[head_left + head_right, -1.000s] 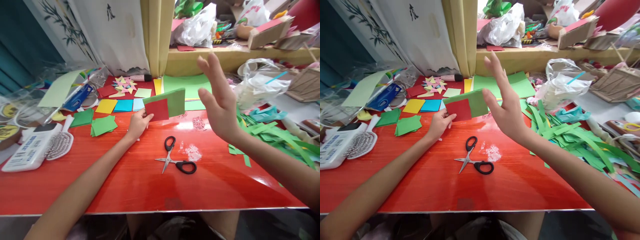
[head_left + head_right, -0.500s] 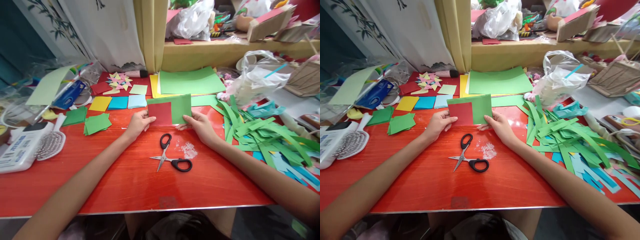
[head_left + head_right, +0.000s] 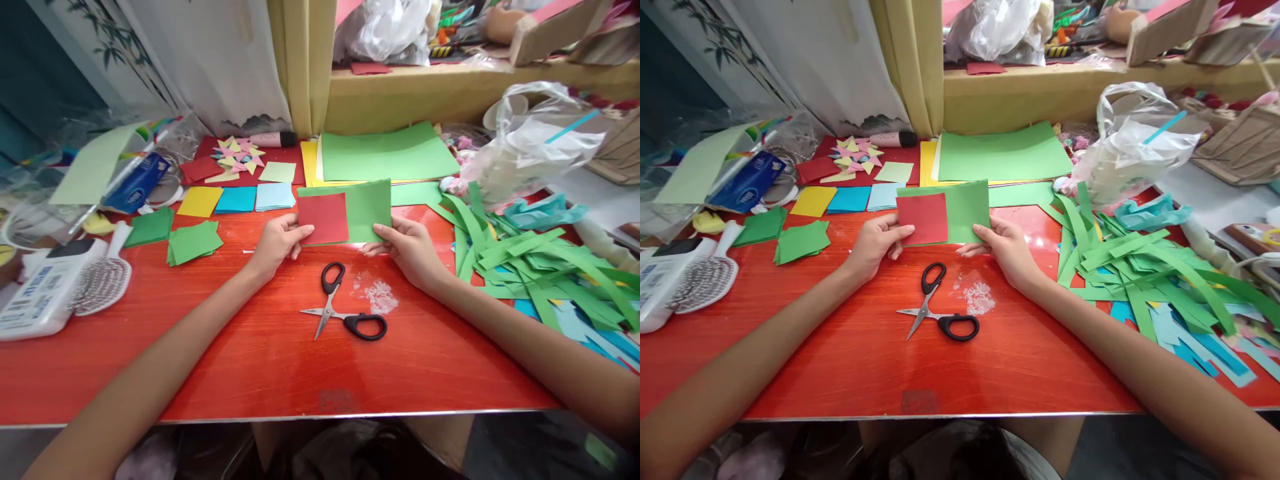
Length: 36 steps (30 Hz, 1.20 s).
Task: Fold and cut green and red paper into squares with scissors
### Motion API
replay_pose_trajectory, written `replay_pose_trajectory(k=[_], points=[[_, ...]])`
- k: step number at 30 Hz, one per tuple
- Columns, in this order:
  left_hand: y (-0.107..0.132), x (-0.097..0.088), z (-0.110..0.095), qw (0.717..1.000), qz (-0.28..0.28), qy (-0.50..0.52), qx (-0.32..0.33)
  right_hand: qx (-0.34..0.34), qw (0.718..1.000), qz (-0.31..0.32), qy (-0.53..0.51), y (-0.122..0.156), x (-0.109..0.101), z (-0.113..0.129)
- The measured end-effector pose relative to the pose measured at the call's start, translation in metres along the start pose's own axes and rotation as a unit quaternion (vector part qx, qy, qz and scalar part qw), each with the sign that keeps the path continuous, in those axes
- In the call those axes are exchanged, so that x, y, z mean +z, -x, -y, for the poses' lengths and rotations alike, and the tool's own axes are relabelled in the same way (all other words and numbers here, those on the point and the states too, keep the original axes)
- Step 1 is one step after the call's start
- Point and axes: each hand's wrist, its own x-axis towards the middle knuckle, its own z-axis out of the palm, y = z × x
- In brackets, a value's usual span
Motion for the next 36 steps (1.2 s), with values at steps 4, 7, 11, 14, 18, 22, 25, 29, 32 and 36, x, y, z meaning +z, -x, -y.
replay_pose_trajectory(k=[4,7,11,14,18,22,25,29,32,36], points=[[0.000,0.001,0.002,1.000,-0.004,-0.007,0.008,-0.002,1.000,-0.006,-0.005,0.000,0.000,-0.001],[0.001,0.001,0.003,1.000,-0.003,-0.013,0.014,0.000,1.000,-0.010,-0.005,-0.001,0.000,0.000],[0.002,0.001,0.003,1.000,0.008,-0.014,0.020,0.003,1.000,-0.016,-0.005,-0.001,0.001,0.001],[0.002,0.001,0.003,1.000,0.014,-0.007,0.022,0.001,1.000,-0.017,-0.005,-0.001,0.000,0.001],[0.001,0.001,0.003,1.000,0.015,-0.006,0.021,0.004,1.000,-0.021,-0.003,-0.001,0.000,0.001],[0.002,0.002,0.002,1.000,0.014,-0.008,0.023,0.014,0.999,-0.028,-0.004,-0.001,0.001,0.003],[0.003,0.003,0.000,1.000,0.008,-0.004,0.030,0.017,0.999,-0.038,-0.023,0.001,0.003,0.007],[0.006,0.007,-0.001,0.999,-0.002,0.029,0.045,0.001,0.997,-0.011,-0.071,0.005,0.008,0.011],[0.009,0.012,-0.001,0.998,-0.017,0.037,0.047,-0.012,0.996,0.029,-0.087,0.009,0.013,0.010],[0.014,0.018,-0.001,0.998,-0.018,0.022,0.053,0.010,0.999,0.024,-0.034,0.012,0.020,0.006]])
